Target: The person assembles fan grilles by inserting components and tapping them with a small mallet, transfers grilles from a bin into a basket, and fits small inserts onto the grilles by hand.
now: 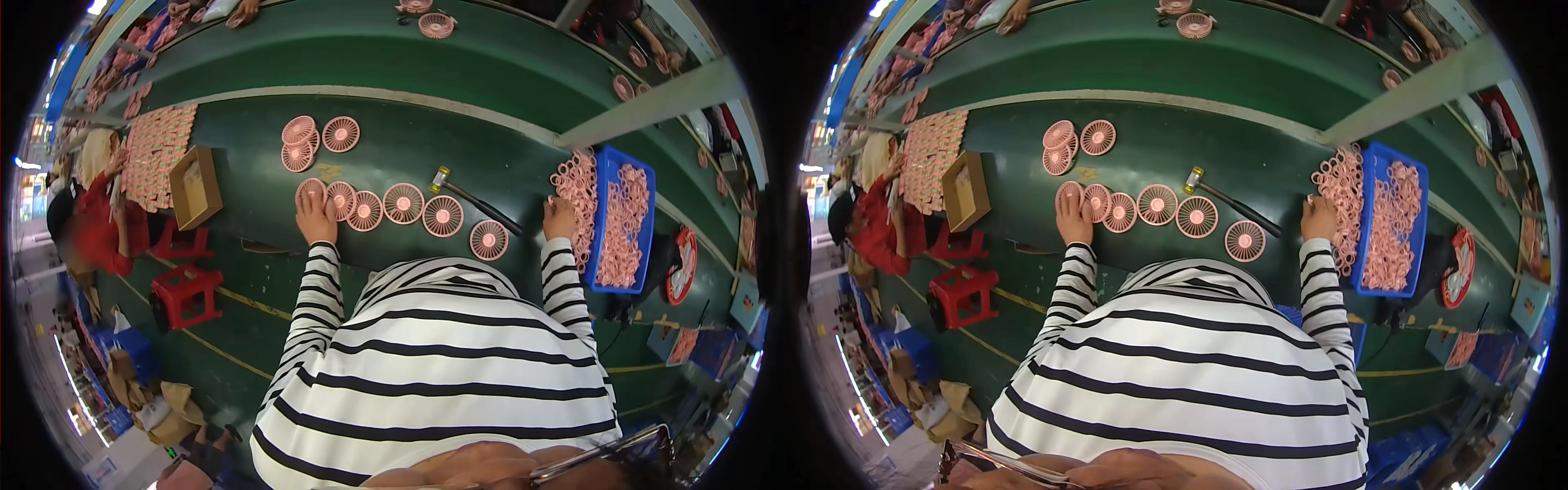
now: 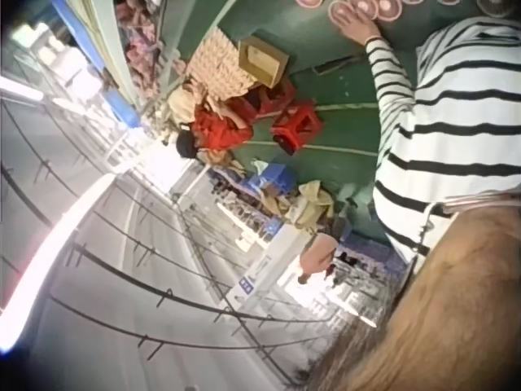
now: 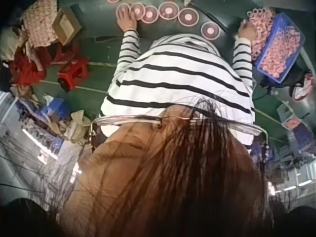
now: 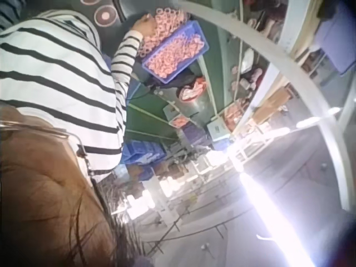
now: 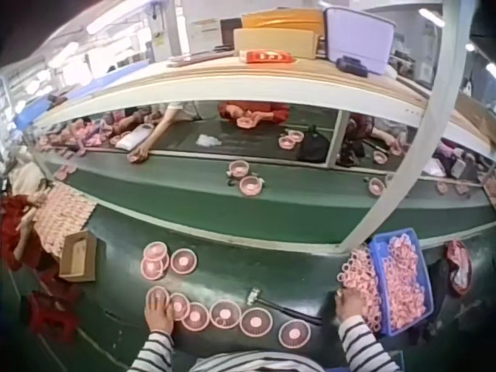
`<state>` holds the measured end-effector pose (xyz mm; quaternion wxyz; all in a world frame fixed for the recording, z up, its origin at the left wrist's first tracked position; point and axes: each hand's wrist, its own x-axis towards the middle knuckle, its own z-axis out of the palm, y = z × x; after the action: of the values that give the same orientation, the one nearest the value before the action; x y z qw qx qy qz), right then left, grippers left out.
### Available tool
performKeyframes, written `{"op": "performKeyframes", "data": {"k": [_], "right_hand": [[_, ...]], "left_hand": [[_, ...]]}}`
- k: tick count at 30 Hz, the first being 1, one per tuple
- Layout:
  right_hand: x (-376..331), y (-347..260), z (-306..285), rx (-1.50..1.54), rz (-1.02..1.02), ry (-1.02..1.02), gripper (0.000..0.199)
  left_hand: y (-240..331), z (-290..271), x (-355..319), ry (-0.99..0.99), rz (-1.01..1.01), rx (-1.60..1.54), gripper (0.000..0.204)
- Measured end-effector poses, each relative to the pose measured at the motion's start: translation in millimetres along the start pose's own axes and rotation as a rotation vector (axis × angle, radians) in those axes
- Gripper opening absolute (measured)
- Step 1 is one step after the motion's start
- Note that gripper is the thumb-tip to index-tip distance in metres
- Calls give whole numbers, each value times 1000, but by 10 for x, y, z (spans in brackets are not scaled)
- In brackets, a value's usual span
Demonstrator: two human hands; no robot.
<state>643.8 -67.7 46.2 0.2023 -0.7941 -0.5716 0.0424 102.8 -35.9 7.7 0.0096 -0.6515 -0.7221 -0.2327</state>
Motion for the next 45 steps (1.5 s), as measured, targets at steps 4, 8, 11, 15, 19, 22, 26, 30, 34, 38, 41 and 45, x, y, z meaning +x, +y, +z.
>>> {"op": "performKeyframes", "data": {"k": [4,8,11,15,19,22,26,30,34,38,41,45], "right_hand": [[-22,-172,138,252,159,-169,23],[-66,-29,343,-23,38,-123,25],[-97,-79,327,26,53,-10,28],[-154,-161,241,-13,54,54,32],[-179,-88,339,38,122,-25,30],[-186,66,470,344,263,24,29],[-209,-432,7,499,324,-35,22],[-318,-940,-431,760,128,81,13],[-428,-1441,-926,904,-34,76,10],[-498,-1893,-1374,714,-348,144,11],[-526,-2120,-1563,753,-482,138,12],[-490,-2241,-1546,718,-596,197,13]], "left_hand": [[298,-44,136,-50,-199,77,32],[154,7,595,90,-206,22,29],[-104,119,1066,159,-421,-22,49],[-427,376,1354,216,-389,107,75],[-478,394,1560,-64,-547,148,90],[-392,317,1667,-105,-589,56,83],[-15,142,1522,-4,-355,-189,48],[1113,-411,1129,45,-85,-692,22],[1978,-886,599,-295,-113,-1261,17],[2504,-1301,352,-515,-150,-1385,23],[2659,-1531,280,-576,-13,-1268,27],[2790,-1650,168,-654,-4,-1369,27]]}}
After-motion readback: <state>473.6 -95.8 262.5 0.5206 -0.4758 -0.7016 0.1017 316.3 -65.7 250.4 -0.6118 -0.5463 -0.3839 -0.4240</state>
